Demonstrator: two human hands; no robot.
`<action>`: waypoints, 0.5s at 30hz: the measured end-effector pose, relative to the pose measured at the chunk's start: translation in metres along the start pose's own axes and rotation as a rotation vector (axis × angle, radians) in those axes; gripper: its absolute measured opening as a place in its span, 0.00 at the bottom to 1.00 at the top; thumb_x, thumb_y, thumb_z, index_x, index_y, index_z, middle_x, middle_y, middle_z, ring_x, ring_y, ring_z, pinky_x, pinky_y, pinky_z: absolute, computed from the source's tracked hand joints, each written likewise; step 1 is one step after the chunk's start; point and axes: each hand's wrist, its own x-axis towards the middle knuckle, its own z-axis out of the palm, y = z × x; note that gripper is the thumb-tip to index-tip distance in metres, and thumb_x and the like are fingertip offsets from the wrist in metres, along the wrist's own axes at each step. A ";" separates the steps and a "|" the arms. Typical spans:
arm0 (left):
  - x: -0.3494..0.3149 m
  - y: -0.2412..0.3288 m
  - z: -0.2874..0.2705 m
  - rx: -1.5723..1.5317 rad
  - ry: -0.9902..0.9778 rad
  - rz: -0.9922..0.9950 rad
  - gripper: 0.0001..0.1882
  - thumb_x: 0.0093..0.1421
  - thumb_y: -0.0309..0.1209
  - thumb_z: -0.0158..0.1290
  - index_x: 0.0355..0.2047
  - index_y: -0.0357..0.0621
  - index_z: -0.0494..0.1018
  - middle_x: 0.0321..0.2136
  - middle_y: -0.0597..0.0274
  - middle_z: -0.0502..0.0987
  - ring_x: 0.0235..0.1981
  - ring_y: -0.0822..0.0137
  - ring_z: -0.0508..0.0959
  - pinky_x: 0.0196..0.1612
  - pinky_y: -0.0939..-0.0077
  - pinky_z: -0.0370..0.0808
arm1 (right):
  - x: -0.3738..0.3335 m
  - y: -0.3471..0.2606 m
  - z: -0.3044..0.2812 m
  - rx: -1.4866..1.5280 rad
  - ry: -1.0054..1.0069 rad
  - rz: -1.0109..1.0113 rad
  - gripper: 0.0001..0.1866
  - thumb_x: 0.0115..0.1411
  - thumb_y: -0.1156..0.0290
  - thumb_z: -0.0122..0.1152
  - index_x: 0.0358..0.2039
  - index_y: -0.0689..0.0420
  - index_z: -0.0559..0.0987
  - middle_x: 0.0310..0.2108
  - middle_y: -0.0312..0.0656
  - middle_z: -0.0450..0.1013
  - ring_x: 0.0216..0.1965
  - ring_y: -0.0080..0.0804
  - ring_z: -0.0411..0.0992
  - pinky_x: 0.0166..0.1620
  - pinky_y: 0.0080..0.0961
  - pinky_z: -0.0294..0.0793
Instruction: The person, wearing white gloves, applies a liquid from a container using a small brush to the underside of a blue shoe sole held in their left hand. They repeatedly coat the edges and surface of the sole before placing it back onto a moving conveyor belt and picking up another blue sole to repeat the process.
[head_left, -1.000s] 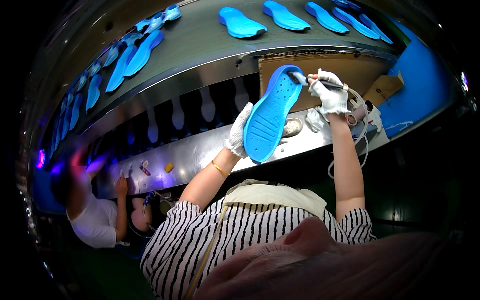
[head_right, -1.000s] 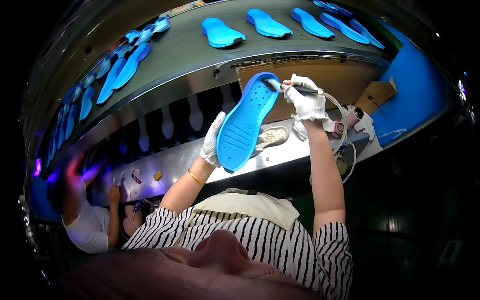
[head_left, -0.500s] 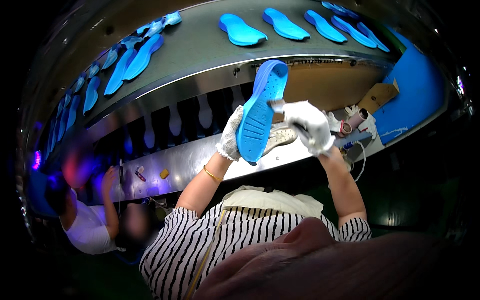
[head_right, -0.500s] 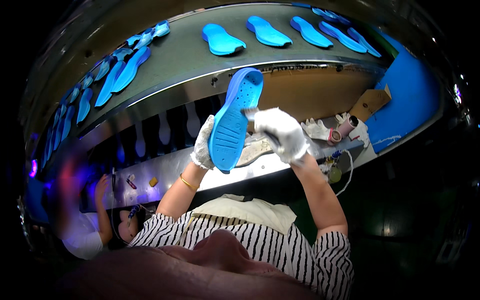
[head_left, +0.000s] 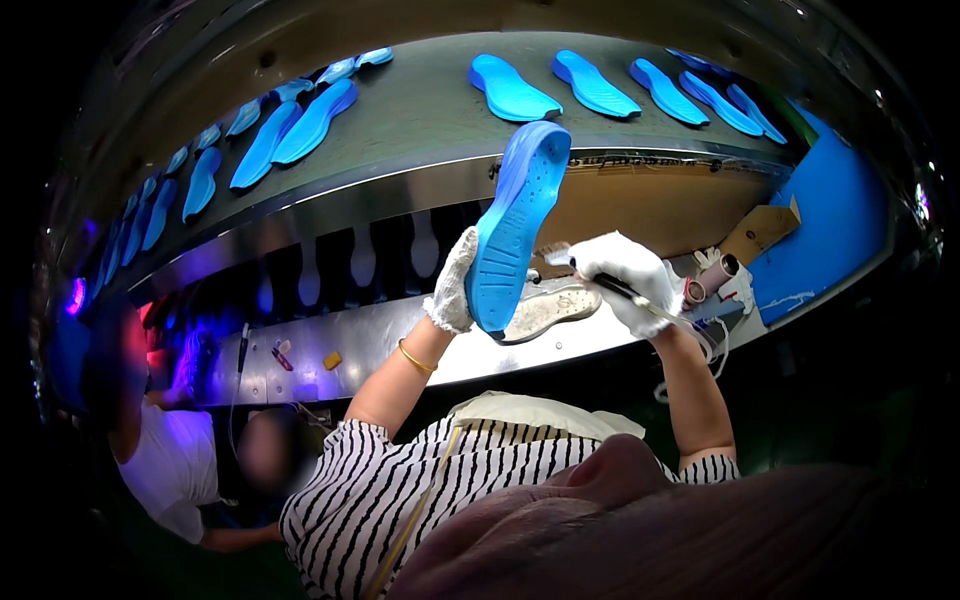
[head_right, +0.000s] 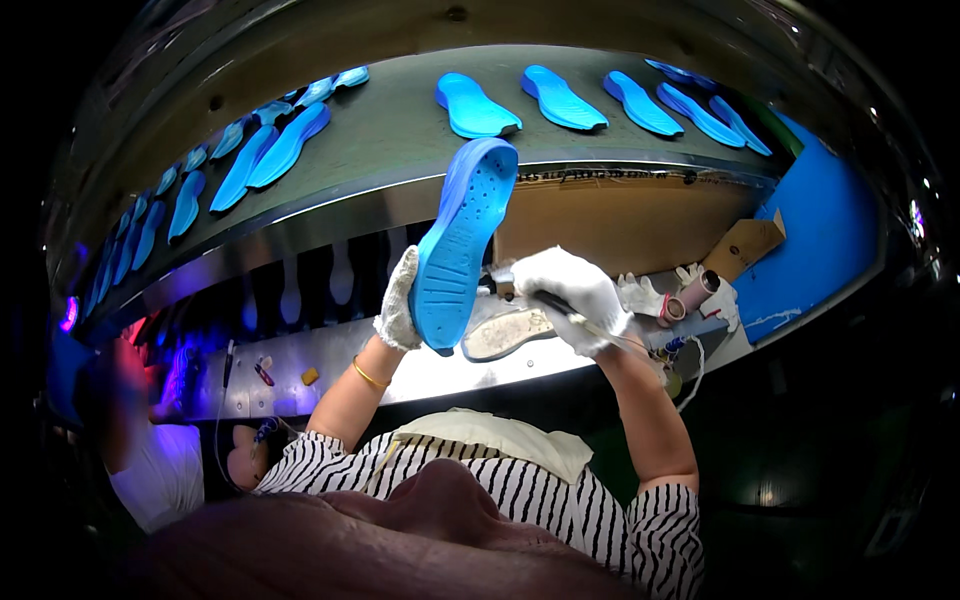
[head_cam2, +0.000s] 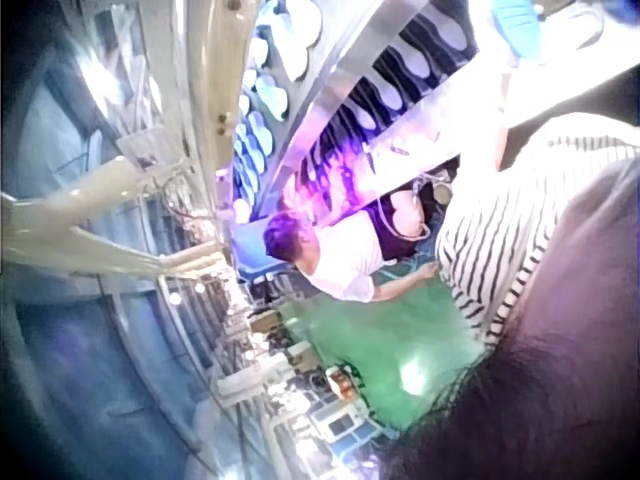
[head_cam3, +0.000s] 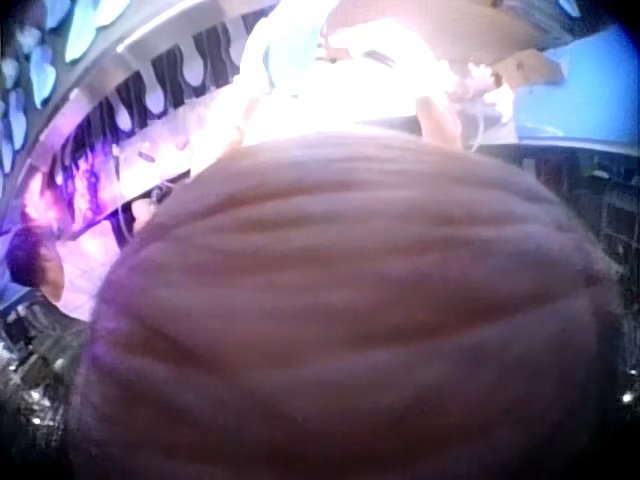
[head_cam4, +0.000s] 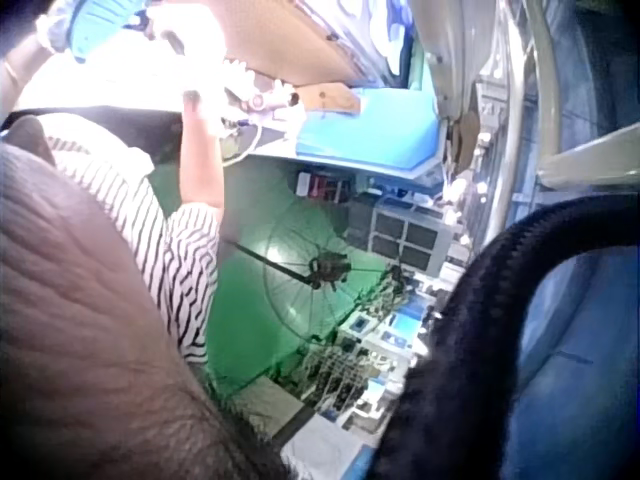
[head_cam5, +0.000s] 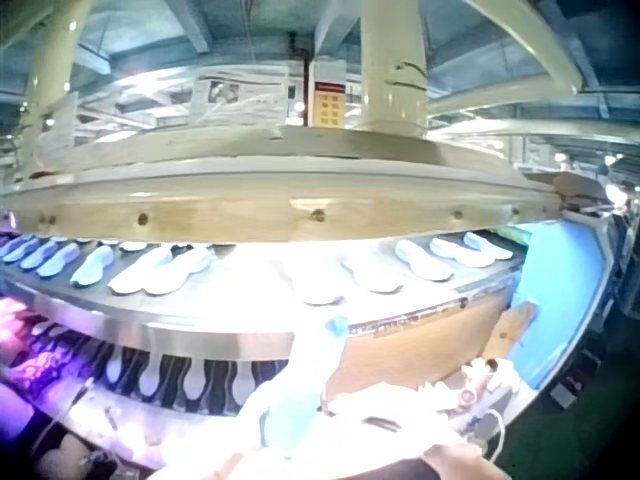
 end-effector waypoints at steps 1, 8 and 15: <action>0.002 0.002 0.002 -0.001 -0.021 0.020 0.34 0.64 0.54 0.44 0.58 0.37 0.61 0.46 0.45 0.74 0.43 0.55 0.79 0.47 0.60 0.79 | -0.006 -0.005 -0.002 -0.027 0.026 0.069 0.09 0.44 0.86 0.64 0.27 0.61 0.77 0.30 0.43 0.76 0.33 0.37 0.75 0.38 0.29 0.74; 0.054 0.091 0.033 -0.179 -0.086 0.125 0.42 0.63 0.63 0.29 0.63 0.38 0.54 0.51 0.39 0.68 0.47 0.43 0.74 0.53 0.40 0.69 | -0.030 0.008 0.000 0.267 0.352 0.256 0.11 0.50 0.89 0.63 0.33 0.61 0.76 0.36 0.43 0.75 0.38 0.27 0.75 0.43 0.23 0.75; 0.081 0.127 0.018 -2.556 0.060 -0.024 0.28 0.66 0.46 0.40 0.60 0.41 0.59 0.58 0.49 0.64 0.57 0.53 0.65 0.61 0.52 0.63 | -0.052 0.036 0.030 0.348 0.266 0.321 0.13 0.54 0.92 0.56 0.36 0.60 0.74 0.42 0.50 0.74 0.28 0.22 0.71 0.27 0.18 0.69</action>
